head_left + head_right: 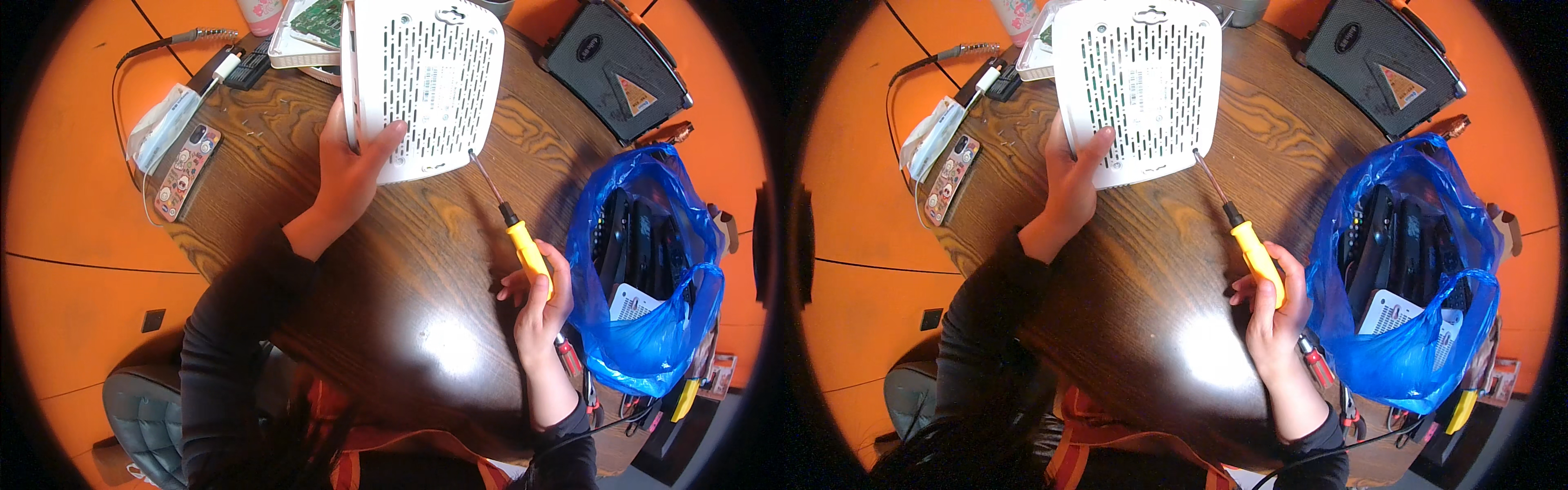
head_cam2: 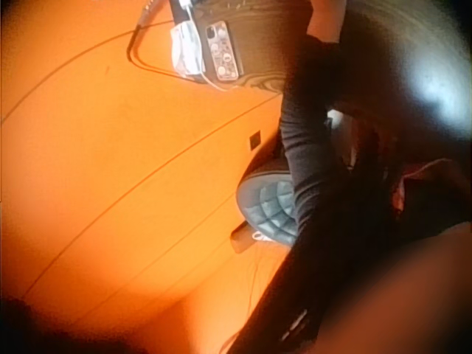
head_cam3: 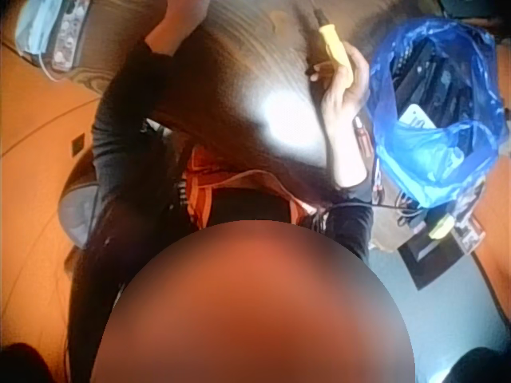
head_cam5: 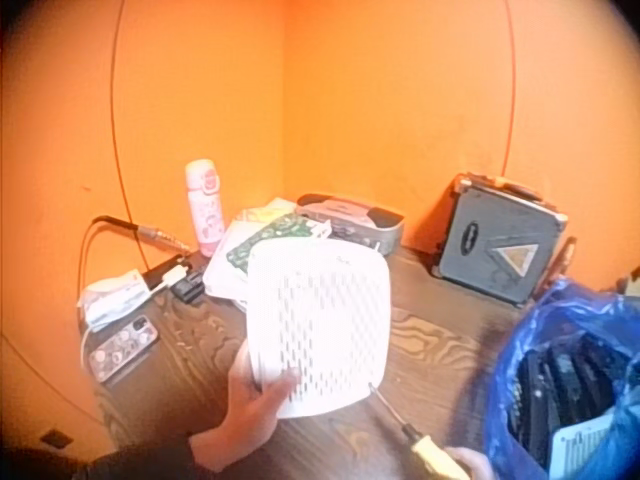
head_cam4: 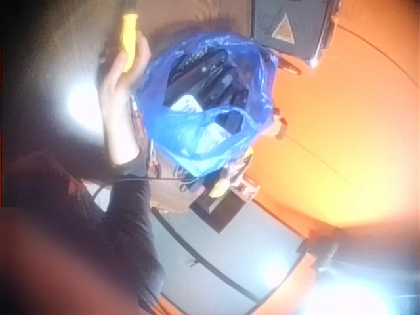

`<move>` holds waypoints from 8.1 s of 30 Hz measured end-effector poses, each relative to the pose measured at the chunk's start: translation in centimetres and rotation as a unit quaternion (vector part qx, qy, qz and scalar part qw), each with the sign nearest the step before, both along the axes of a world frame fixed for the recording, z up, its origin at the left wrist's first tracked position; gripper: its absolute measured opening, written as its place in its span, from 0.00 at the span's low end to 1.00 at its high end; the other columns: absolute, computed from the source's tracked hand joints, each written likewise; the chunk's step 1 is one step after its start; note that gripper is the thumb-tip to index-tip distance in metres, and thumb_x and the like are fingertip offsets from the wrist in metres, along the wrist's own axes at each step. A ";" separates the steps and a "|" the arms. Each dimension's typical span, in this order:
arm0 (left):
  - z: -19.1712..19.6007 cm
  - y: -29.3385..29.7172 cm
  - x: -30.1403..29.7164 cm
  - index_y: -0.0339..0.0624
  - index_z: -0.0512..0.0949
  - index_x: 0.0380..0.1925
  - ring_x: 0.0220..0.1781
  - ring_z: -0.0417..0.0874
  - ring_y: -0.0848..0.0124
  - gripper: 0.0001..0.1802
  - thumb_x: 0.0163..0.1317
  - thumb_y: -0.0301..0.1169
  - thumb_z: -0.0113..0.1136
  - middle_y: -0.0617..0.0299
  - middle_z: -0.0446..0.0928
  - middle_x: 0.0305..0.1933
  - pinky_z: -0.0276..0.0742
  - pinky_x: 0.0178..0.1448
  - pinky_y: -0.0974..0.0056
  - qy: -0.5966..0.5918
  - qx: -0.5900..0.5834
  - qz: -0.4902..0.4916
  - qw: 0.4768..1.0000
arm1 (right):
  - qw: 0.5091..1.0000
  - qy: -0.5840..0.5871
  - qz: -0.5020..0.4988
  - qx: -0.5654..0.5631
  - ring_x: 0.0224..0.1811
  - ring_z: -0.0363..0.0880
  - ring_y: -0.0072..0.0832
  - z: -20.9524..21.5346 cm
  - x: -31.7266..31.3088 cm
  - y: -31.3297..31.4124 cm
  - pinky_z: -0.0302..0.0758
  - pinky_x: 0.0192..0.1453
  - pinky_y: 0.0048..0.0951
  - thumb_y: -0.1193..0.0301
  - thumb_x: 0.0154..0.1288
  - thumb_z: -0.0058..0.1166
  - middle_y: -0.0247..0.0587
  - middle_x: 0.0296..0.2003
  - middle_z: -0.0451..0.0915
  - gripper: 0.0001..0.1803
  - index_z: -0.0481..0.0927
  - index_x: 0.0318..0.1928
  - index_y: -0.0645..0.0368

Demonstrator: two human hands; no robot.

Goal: The person disassembles a white electronic device by removing screws with a screwdriver, separating the casing to expose the circuit board, and placing the components on the table. They then retrieve another similar device from a blue bag and begin unscrewing it.

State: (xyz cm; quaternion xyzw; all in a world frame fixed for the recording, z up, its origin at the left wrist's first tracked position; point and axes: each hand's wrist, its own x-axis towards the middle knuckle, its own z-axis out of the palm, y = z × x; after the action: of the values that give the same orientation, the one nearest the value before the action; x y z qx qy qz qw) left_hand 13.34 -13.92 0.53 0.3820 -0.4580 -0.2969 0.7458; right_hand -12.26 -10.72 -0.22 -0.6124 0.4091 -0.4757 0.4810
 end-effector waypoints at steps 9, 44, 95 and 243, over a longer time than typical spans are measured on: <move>0.1 -0.1 0.5 0.32 0.63 0.52 0.47 0.74 0.73 0.22 0.60 0.29 0.53 0.56 0.72 0.48 0.71 0.50 0.69 0.145 0.063 -0.057 0.986 | 0.974 0.180 -0.039 -0.133 0.37 0.76 0.23 -0.4 0.5 -1.0 0.74 0.41 0.21 0.78 0.62 0.48 0.44 0.46 0.74 0.17 0.70 0.52 0.63; 0.2 0.7 -0.9 0.31 0.63 0.53 0.49 0.72 0.73 0.24 0.57 0.26 0.55 0.56 0.72 0.47 0.69 0.53 0.68 0.053 0.119 -0.160 0.979 | 0.876 0.220 -0.085 -0.422 0.30 0.68 0.33 0.3 4.2 -4.2 0.65 0.34 0.29 0.73 0.44 0.60 0.41 0.26 0.70 0.13 0.80 0.35 0.58; 0.8 1.8 -0.8 0.34 0.67 0.44 0.37 0.76 0.77 0.20 0.52 0.28 0.61 0.59 0.76 0.37 0.72 0.39 0.72 -0.110 0.063 -0.068 0.990 | 0.822 0.241 0.173 -0.486 0.16 0.61 0.28 0.7 4.5 -2.9 0.70 0.52 0.47 0.72 0.45 0.60 0.33 0.14 0.55 0.18 0.62 0.14 0.55; -0.9 0.1 2.4 0.40 0.59 0.59 0.62 0.64 0.64 0.30 0.55 0.21 0.54 0.56 0.65 0.59 0.58 0.67 0.54 0.361 0.044 -0.321 0.874 | 0.971 -0.212 0.066 0.094 0.54 0.71 0.40 -1.6 8.8 -4.6 0.73 0.53 0.44 0.69 0.66 0.47 0.51 0.54 0.67 0.10 0.62 0.43 0.55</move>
State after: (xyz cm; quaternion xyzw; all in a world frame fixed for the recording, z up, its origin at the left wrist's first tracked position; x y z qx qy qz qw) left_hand 15.75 -13.80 -0.34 0.1123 -0.2404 -0.6570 0.7057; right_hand -3.48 -15.31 -1.80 -0.4751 0.2997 -0.5210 0.6426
